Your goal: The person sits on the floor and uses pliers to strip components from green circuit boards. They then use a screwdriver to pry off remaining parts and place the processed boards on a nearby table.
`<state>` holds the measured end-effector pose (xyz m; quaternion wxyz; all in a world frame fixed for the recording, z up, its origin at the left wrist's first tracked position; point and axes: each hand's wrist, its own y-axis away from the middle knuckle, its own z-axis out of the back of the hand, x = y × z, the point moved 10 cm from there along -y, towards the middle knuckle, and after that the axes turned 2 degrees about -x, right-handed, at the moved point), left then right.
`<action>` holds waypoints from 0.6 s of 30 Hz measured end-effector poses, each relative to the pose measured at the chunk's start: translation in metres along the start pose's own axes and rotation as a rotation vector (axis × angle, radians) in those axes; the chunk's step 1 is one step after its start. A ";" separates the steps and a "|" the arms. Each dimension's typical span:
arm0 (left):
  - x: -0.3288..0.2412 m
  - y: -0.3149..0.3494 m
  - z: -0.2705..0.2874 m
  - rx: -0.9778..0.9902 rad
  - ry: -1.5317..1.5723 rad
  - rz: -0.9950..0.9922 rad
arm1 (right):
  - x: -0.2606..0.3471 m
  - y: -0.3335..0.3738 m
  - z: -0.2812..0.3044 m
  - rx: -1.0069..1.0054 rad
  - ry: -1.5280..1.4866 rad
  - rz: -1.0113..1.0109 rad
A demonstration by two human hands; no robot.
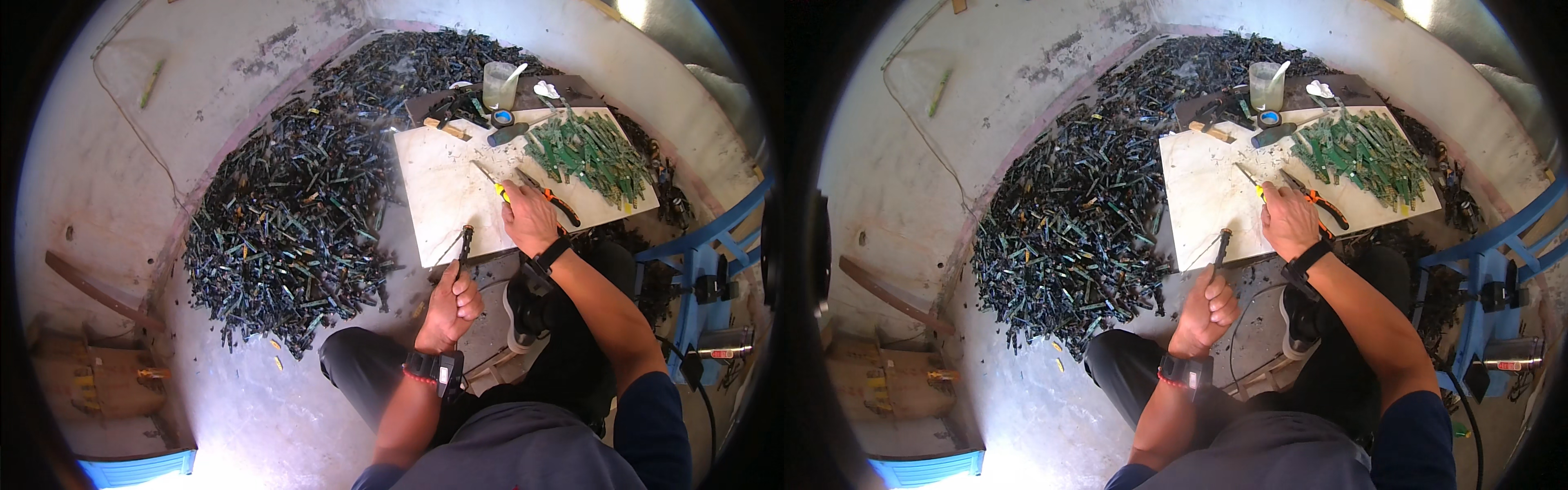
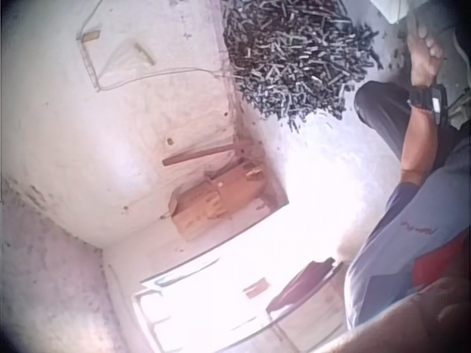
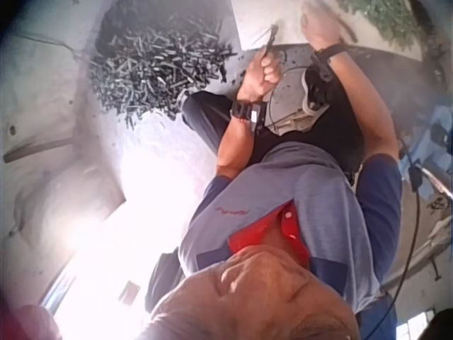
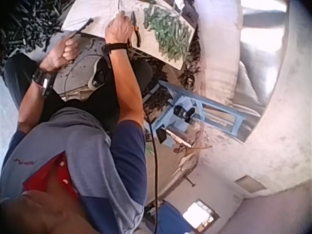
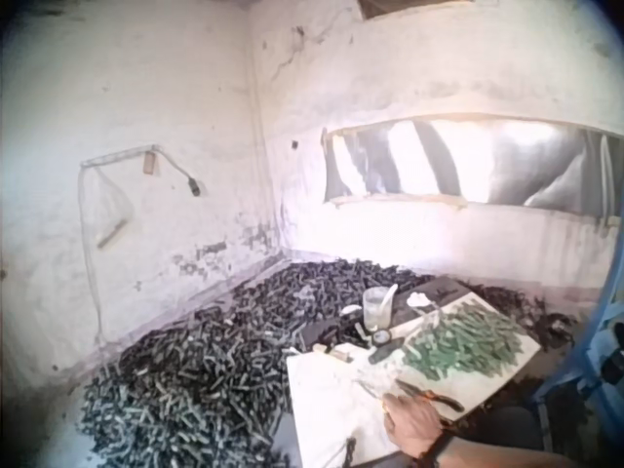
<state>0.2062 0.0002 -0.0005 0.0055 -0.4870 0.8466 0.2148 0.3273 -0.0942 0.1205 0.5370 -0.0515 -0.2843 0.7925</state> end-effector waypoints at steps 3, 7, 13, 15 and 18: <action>-0.002 0.001 -0.001 -0.039 -0.061 -0.014 | 0.005 -0.005 0.003 -0.043 -0.007 0.058; -0.006 0.000 0.014 -0.163 -0.152 -0.048 | 0.028 -0.005 0.018 0.024 -0.264 0.117; -0.006 0.002 0.018 -0.298 -0.270 -0.095 | 0.057 0.021 -0.003 0.370 -0.619 0.119; -0.005 0.004 0.019 -0.343 -0.317 -0.128 | 0.057 0.021 -0.004 0.327 -0.607 0.118; 0.001 0.007 0.021 -0.414 -0.437 -0.152 | 0.064 0.024 -0.009 0.348 -0.517 0.195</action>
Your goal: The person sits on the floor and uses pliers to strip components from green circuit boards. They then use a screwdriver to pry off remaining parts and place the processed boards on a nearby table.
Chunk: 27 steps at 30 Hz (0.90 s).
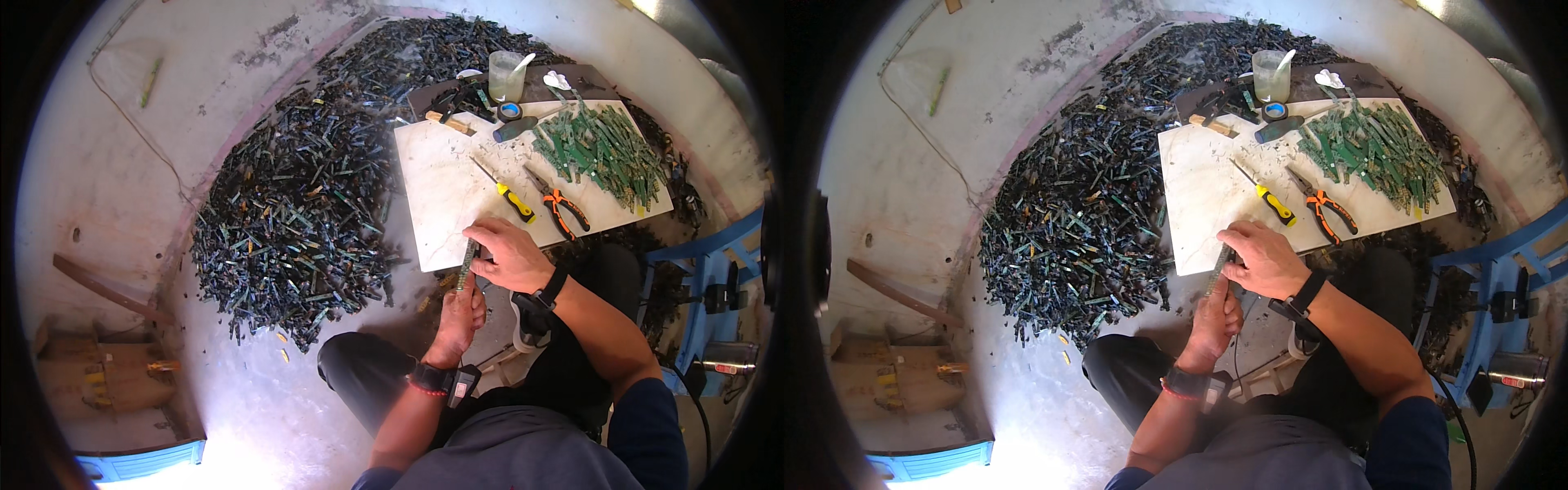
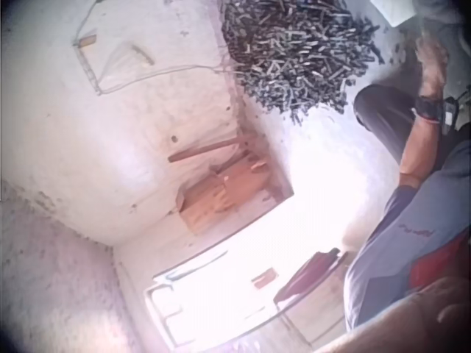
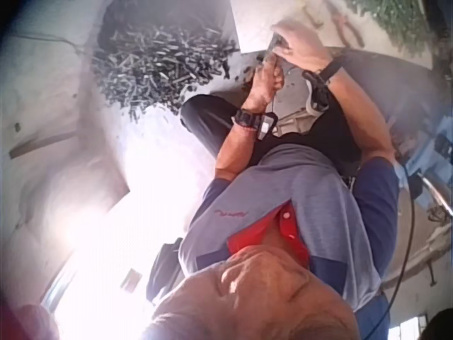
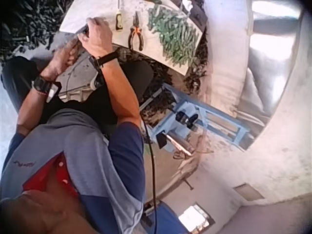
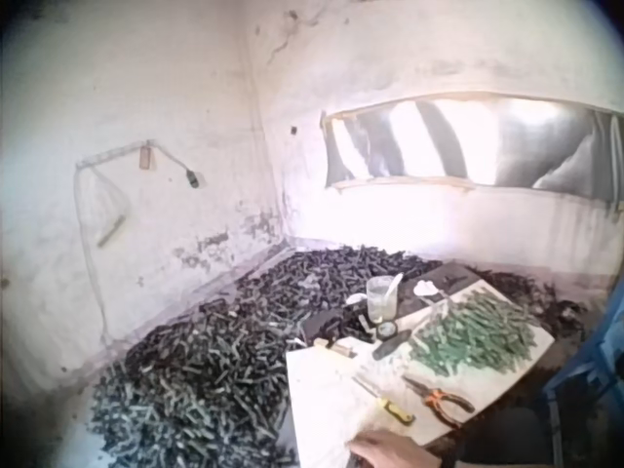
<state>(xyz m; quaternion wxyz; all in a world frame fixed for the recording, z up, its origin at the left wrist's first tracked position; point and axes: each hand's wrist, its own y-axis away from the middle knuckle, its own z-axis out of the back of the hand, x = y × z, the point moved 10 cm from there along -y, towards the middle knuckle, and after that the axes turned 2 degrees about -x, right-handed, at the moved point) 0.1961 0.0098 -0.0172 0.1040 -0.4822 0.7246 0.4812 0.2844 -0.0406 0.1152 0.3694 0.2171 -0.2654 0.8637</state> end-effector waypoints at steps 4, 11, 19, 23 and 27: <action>-0.008 0.012 -0.010 0.037 -0.084 -0.133 | 0.003 0.002 0.001 -0.031 -0.058 0.065; -0.012 0.033 -0.007 0.052 -0.066 -0.126 | 0.030 0.014 0.018 -0.138 -0.080 0.165; 0.004 0.069 -0.023 0.151 -0.129 -0.139 | 0.065 0.064 0.035 -0.221 -0.048 0.271; 0.014 0.083 -0.037 0.134 -0.259 -0.175 | 0.064 0.085 0.040 -0.235 -0.053 0.308; 0.030 0.090 -0.040 0.087 -0.207 -0.124 | 0.070 0.100 0.049 -0.235 -0.074 0.333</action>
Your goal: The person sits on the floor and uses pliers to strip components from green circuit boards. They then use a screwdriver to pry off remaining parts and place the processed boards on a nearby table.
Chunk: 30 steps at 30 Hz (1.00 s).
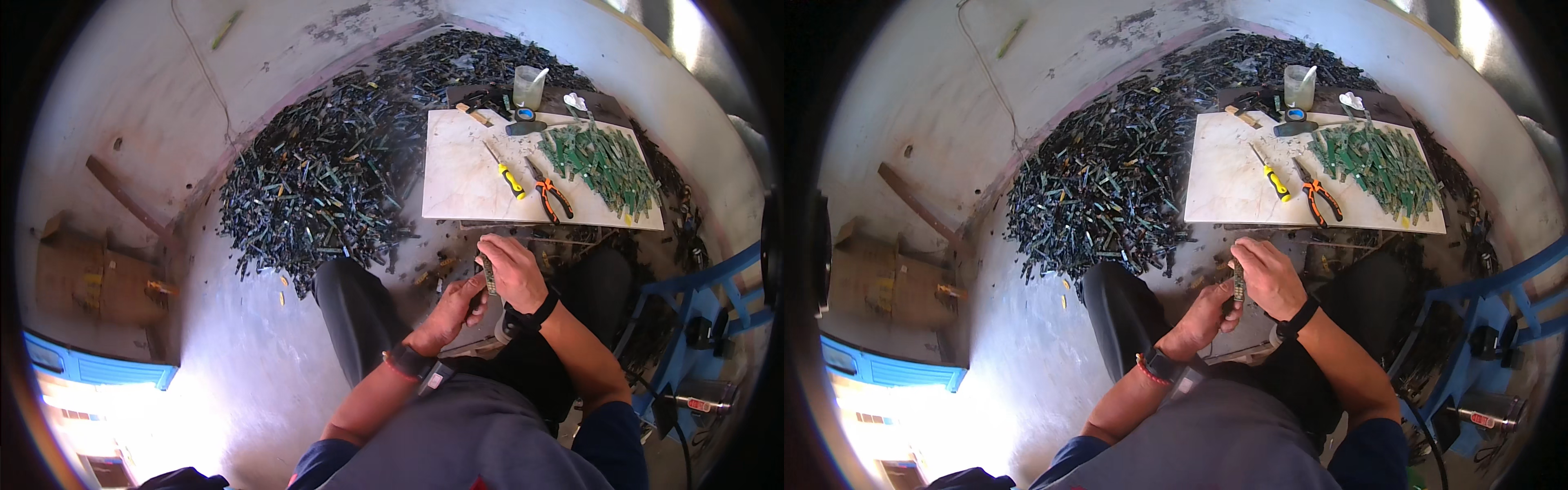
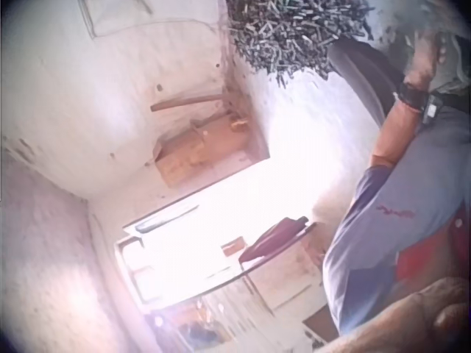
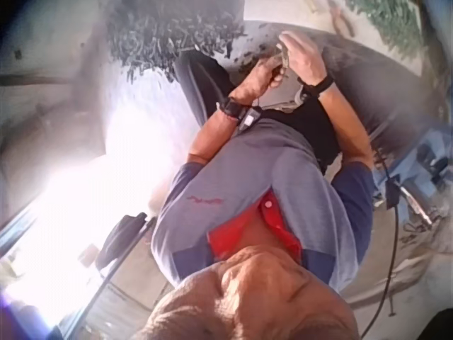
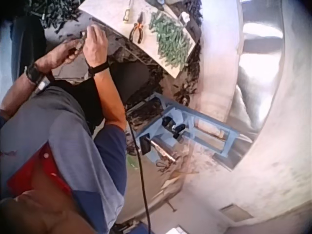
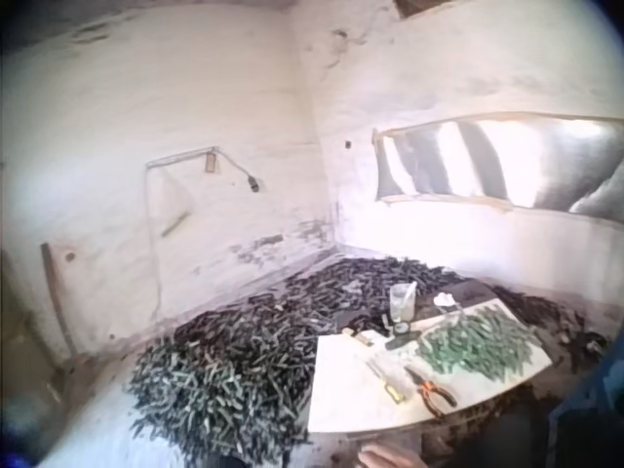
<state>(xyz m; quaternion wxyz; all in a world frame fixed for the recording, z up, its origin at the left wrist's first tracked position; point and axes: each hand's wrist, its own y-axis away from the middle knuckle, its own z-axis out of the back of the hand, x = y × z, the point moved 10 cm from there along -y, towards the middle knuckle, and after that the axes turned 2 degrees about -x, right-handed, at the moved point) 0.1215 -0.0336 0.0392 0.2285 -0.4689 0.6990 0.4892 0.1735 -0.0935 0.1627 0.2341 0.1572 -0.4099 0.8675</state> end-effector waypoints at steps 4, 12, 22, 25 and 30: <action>-0.006 0.006 -0.010 0.103 -0.060 -0.027 | -0.001 0.015 0.011 -0.118 -0.150 -0.048; -0.028 0.016 -0.042 0.064 -0.287 -0.193 | -0.018 0.023 0.021 -0.237 -0.375 -0.155; -0.014 0.017 -0.039 -0.011 -0.109 -0.126 | -0.025 0.029 0.015 -0.283 -0.341 -0.165; -0.009 0.015 -0.039 -0.018 -0.085 -0.114 | -0.029 0.030 0.011 -0.281 -0.373 -0.194; -0.009 0.016 -0.040 -0.008 -0.103 -0.121 | -0.041 0.035 0.002 -0.275 -0.523 -0.319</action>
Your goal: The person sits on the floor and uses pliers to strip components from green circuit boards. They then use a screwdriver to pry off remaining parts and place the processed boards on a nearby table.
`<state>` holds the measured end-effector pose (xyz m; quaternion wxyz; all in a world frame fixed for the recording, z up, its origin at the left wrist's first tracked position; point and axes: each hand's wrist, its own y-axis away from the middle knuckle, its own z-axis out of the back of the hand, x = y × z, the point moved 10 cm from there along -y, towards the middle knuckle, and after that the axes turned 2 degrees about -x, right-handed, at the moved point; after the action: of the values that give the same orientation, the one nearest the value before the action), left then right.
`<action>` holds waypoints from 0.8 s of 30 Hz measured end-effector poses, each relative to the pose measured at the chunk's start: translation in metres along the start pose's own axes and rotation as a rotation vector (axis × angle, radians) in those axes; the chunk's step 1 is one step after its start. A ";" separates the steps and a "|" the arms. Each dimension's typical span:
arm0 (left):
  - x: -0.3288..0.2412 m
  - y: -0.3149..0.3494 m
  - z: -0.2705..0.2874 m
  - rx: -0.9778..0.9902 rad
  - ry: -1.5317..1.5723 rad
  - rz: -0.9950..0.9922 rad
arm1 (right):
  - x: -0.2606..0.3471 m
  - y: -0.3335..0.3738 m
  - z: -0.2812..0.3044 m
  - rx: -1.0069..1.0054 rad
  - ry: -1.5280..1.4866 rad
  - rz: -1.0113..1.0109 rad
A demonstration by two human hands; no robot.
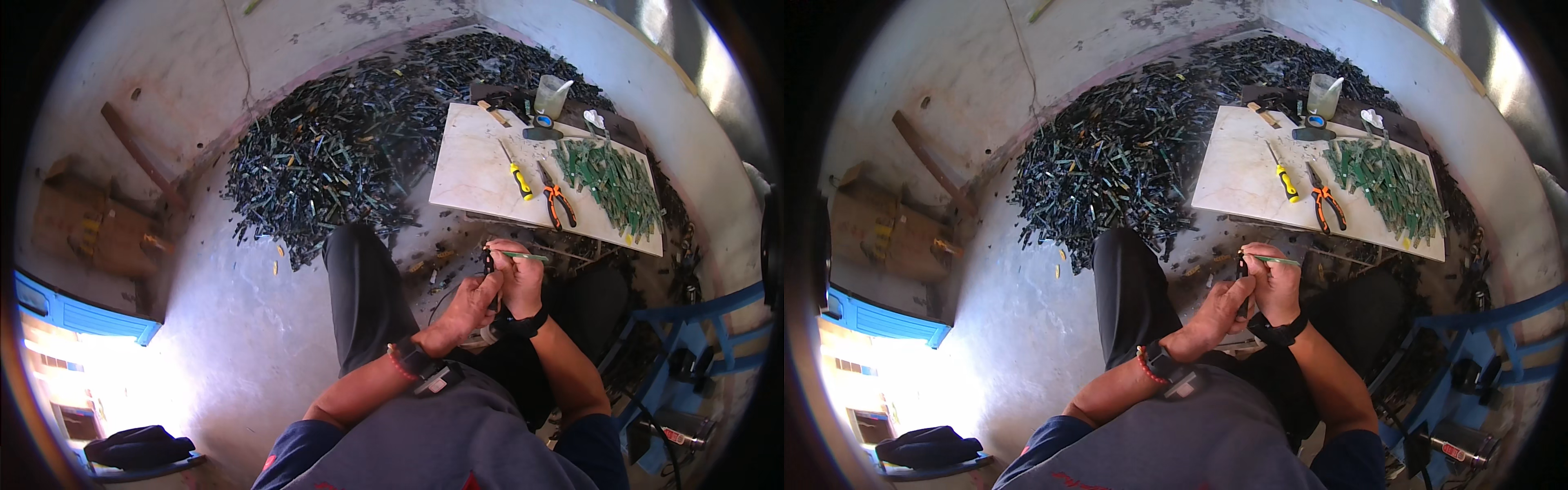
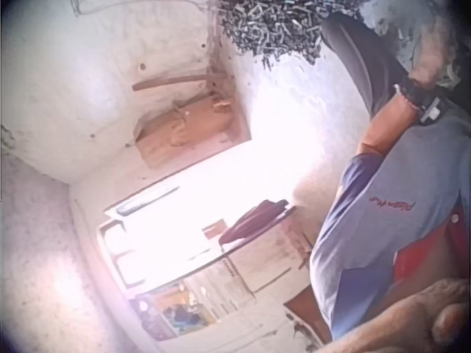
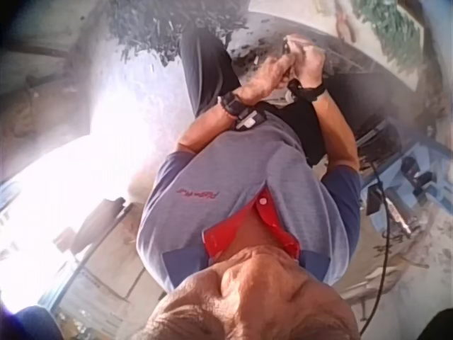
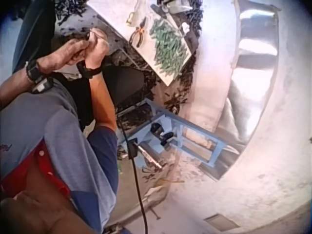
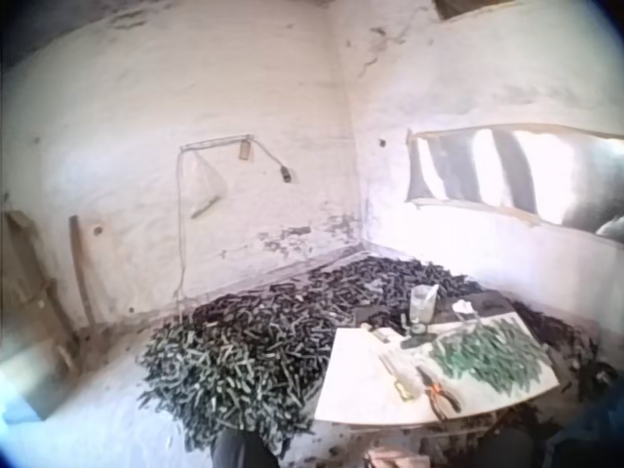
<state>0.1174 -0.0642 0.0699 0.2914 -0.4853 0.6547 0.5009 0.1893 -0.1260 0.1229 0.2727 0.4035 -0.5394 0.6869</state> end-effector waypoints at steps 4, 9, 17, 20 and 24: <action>0.006 0.002 0.003 -0.042 0.068 0.059 | -0.007 0.003 -0.004 0.022 -0.093 -0.146; -0.002 0.008 -0.002 -0.083 0.105 0.057 | -0.018 0.004 -0.009 0.100 -0.201 -0.287; 0.013 0.012 0.010 -0.112 0.086 0.086 | -0.007 0.002 -0.021 0.275 -0.181 -0.209; 0.008 0.015 0.007 -0.097 0.104 0.091 | -0.001 -0.001 -0.021 0.308 -0.131 -0.157; 0.006 0.016 0.005 -0.112 0.073 0.124 | -0.004 0.000 -0.022 0.327 -0.129 -0.135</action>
<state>0.1000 -0.0613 0.0691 0.2079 -0.4775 0.6646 0.5359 0.1856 -0.1047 0.1173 0.2140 0.5209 -0.4084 0.7184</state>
